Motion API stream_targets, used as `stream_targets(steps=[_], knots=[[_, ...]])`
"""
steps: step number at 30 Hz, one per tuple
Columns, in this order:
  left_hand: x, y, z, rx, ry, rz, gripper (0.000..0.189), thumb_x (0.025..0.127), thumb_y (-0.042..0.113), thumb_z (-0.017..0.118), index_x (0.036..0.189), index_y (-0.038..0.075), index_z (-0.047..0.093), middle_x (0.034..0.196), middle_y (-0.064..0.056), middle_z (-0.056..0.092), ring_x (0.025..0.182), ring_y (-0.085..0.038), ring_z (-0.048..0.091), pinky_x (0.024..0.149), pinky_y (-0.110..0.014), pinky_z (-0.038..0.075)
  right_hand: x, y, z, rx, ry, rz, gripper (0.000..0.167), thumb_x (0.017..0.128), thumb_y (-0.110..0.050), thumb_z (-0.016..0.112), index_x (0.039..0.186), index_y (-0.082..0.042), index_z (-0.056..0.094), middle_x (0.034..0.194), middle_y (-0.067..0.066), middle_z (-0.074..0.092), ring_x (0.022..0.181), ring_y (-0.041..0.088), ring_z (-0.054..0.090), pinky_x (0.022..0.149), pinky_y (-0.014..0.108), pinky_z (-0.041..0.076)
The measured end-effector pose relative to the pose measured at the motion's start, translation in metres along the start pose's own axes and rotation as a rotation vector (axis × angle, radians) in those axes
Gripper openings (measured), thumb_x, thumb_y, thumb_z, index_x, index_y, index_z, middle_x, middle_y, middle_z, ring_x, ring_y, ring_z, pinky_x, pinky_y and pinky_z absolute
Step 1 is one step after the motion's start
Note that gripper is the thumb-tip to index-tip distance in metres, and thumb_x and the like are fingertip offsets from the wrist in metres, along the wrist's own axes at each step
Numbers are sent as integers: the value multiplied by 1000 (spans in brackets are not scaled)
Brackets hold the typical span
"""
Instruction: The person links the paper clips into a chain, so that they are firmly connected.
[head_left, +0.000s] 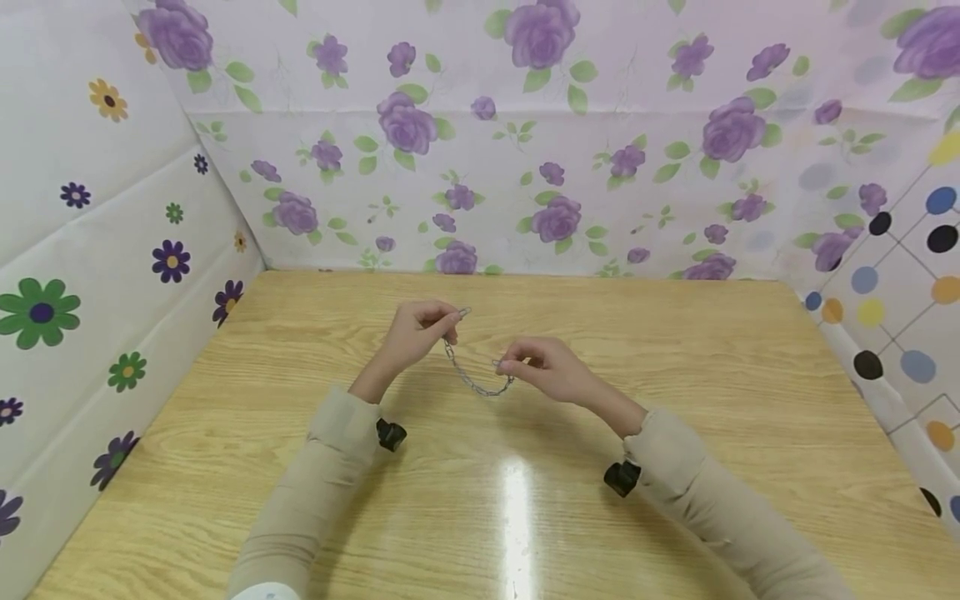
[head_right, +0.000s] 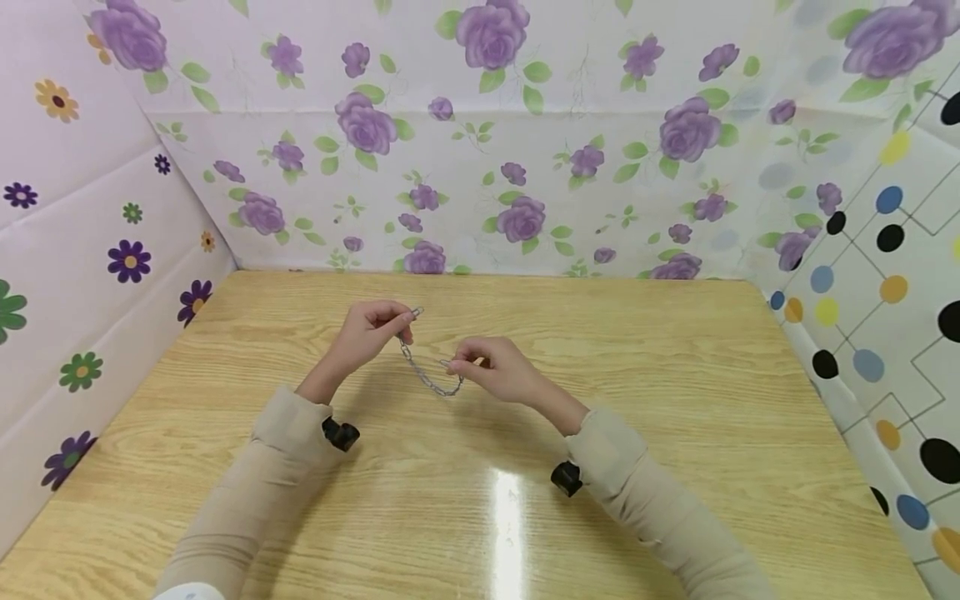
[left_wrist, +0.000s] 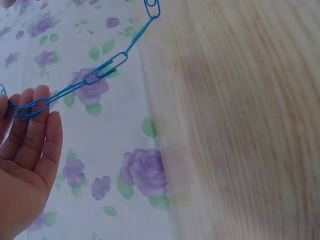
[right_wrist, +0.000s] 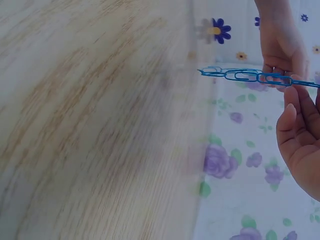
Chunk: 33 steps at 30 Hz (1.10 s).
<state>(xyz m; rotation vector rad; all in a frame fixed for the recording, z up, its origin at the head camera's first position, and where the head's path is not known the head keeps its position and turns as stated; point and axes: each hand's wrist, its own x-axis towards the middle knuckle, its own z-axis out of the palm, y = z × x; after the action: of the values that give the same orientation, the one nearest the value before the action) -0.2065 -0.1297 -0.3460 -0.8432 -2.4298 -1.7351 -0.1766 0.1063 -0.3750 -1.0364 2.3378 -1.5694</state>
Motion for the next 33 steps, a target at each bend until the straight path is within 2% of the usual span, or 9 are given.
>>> stream_targets(steps=[5, 10, 13, 16, 20, 23, 25, 29, 33], knots=[[-2, 12, 7, 1, -47, 11, 16, 90, -3, 51, 86, -13, 62, 70, -26, 60, 65, -39, 60, 67, -37, 52, -8, -2, -5, 54, 44, -17, 10, 91, -1, 53, 84, 2, 60, 84, 18, 64, 57, 8, 48, 52, 24, 39], [-4, 21, 16, 41, -68, 66, 16, 90, -5, 51, 81, -12, 63, 67, -22, 61, 63, -35, 61, 63, -40, 52, -16, -5, -10, 71, 78, 9, 10, 92, -3, 52, 84, 1, 58, 78, 13, 65, 64, 14, 58, 54, 25, 43], [-4, 17, 21, 35, -73, 107, 17, 90, -4, 51, 81, -10, 63, 65, -17, 61, 60, -28, 61, 60, -35, 52, -21, -5, -13, 76, 99, 17, 11, 92, -5, 53, 84, 2, 58, 74, 10, 64, 66, 13, 60, 60, 26, 49], [-4, 9, 26, 10, -96, 127, 18, 91, -2, 50, 81, -9, 63, 65, -14, 61, 59, -23, 62, 60, -30, 52, -24, -18, -15, 61, 129, 26, 11, 91, -1, 52, 83, 5, 57, 72, 14, 62, 65, 11, 60, 64, 26, 51], [-8, 24, 31, -13, -127, 89, 18, 92, -4, 48, 82, -12, 61, 66, -20, 61, 62, -32, 62, 62, -36, 53, -26, -28, -18, -25, 176, 38, 10, 89, 4, 53, 80, 4, 57, 69, 18, 60, 60, 11, 57, 58, 29, 49], [-11, 42, 35, -12, -132, 71, 18, 91, -7, 47, 82, -14, 60, 67, -25, 60, 63, -39, 61, 62, -40, 52, -26, -17, -20, -62, 202, 20, 10, 89, 1, 55, 80, 2, 58, 68, 16, 59, 57, 17, 56, 55, 29, 47], [-11, 45, 37, -2, -128, 73, 18, 91, -7, 47, 80, -14, 60, 66, -24, 60, 61, -38, 61, 62, -39, 52, -26, -13, -21, -60, 210, 1, 10, 89, -1, 55, 80, 2, 58, 67, 15, 59, 57, 20, 56, 53, 25, 45], [-12, 49, 42, 8, -108, 62, 20, 91, -6, 48, 76, -11, 60, 63, -22, 60, 59, -36, 60, 57, -31, 52, -26, -12, -21, -74, 208, -35, 10, 89, -3, 57, 81, 2, 58, 66, 12, 60, 57, 15, 56, 54, 25, 45], [-12, 50, 47, -4, -103, 32, 22, 91, -4, 49, 74, -9, 61, 61, -21, 59, 57, -36, 59, 46, -20, 41, -25, -14, -20, -124, 222, -81, 8, 87, 1, 58, 79, -1, 58, 63, 10, 59, 56, 9, 53, 53, 25, 44]])
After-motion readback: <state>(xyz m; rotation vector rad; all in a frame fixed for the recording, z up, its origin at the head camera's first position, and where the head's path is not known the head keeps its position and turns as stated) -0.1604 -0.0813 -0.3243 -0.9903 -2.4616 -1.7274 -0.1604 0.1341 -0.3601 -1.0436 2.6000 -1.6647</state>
